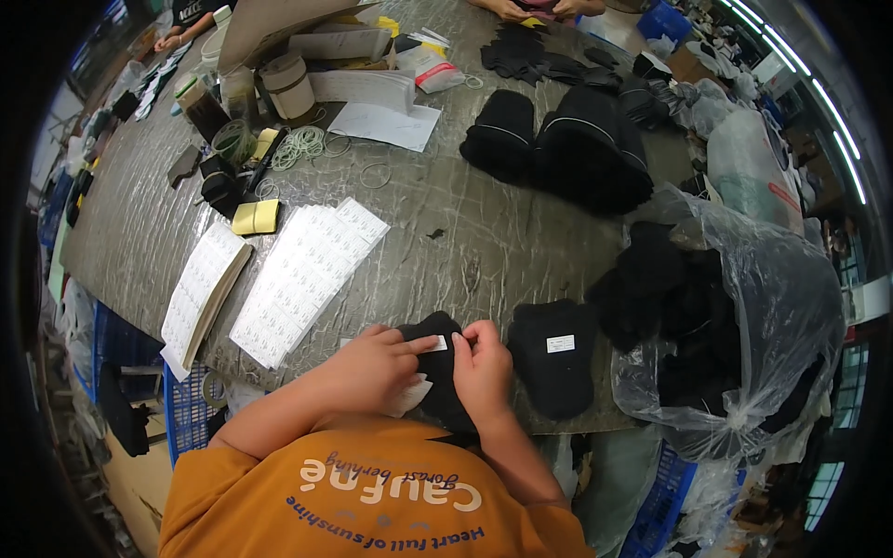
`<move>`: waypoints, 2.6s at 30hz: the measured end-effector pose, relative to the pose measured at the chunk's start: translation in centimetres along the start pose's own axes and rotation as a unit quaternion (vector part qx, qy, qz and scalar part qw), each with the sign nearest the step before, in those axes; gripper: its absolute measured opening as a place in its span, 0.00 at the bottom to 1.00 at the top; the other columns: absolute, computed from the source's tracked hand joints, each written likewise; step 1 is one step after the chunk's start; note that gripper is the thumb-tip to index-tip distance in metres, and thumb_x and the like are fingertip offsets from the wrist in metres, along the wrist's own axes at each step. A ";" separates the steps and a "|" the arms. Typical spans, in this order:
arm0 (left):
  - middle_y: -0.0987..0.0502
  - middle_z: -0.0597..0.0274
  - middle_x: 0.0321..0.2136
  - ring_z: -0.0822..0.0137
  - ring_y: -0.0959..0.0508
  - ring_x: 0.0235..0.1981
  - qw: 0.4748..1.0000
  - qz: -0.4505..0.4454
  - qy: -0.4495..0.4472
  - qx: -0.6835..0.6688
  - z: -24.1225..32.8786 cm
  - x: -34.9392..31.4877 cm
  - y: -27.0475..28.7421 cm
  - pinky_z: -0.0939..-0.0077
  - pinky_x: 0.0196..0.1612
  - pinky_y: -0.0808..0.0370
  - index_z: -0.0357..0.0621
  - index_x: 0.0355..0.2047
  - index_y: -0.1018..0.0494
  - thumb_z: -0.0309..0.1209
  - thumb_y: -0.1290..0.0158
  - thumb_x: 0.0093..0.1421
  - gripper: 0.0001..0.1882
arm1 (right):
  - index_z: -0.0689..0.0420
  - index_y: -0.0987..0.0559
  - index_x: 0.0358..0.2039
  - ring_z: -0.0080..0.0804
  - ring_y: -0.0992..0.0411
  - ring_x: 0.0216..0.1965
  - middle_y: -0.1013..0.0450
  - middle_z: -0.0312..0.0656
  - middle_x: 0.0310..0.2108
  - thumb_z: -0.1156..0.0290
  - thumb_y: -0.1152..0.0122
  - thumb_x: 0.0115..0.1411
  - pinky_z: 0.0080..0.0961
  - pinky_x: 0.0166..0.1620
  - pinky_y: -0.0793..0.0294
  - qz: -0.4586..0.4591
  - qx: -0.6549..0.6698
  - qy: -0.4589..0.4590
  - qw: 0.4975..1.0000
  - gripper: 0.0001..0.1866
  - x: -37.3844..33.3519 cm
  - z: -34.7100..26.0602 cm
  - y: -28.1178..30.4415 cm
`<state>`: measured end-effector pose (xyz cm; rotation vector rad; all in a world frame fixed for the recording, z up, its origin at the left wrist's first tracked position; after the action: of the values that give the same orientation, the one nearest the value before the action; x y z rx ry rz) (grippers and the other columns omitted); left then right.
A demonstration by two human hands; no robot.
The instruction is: Applying stickers to fabric shoe components.
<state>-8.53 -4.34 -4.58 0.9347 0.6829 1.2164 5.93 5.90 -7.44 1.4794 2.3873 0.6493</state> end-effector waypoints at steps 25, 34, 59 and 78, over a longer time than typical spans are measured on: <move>0.28 0.55 0.15 0.67 0.29 0.16 0.919 0.187 0.255 -0.237 -2.0 -2.1 1.7 0.72 0.22 0.31 0.38 0.25 0.25 0.32 0.43 0.58 0.10 | 0.61 0.26 0.32 0.18 0.34 0.29 0.31 0.32 0.28 0.78 0.41 0.59 0.16 0.35 0.32 -0.229 0.337 -0.126 0.905 0.03 -2.5 -0.7 -1.1; 0.26 0.53 0.29 0.52 0.26 0.34 0.986 -0.014 -0.042 -0.163 -0.3 -3.6 1.3 0.60 0.36 0.31 0.38 0.28 0.27 0.33 0.44 0.56 0.10 | 0.62 0.25 0.31 0.10 0.36 0.26 0.31 0.28 0.24 0.80 0.41 0.60 0.10 0.30 0.36 -0.091 0.254 -0.077 0.960 0.02 -0.2 0.4 1.8; 0.30 0.47 0.56 0.51 0.32 0.56 0.997 -0.025 -0.012 -0.076 1.4 -2.9 -0.5 0.61 0.59 0.36 0.34 0.30 0.27 0.29 0.52 0.55 0.09 | 0.64 0.25 0.27 0.11 0.35 0.22 0.30 0.31 0.21 0.82 0.41 0.57 0.13 0.27 0.34 -0.066 0.135 -0.050 0.987 0.02 -1.5 1.9 0.6; 0.29 0.47 0.55 0.52 0.31 0.56 0.998 -0.024 -0.008 -0.061 1.3 -2.7 -1.1 0.60 0.58 0.34 0.34 0.29 0.27 0.29 0.51 0.54 0.09 | 0.65 0.22 0.29 0.18 0.29 0.23 0.26 0.38 0.23 0.78 0.39 0.56 0.18 0.27 0.29 -0.075 0.080 -0.048 0.993 0.03 -1.3 1.9 -0.4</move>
<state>-7.50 -7.31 -5.07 0.8214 0.6097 1.1933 7.06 5.06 -9.32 1.3399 2.4946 0.3509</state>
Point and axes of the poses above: each hand's wrist, its own x-axis towards the middle knuckle, its own y-axis out of the back of the hand, z = x × y, the point moved 3 cm from there along x, towards the middle knuckle
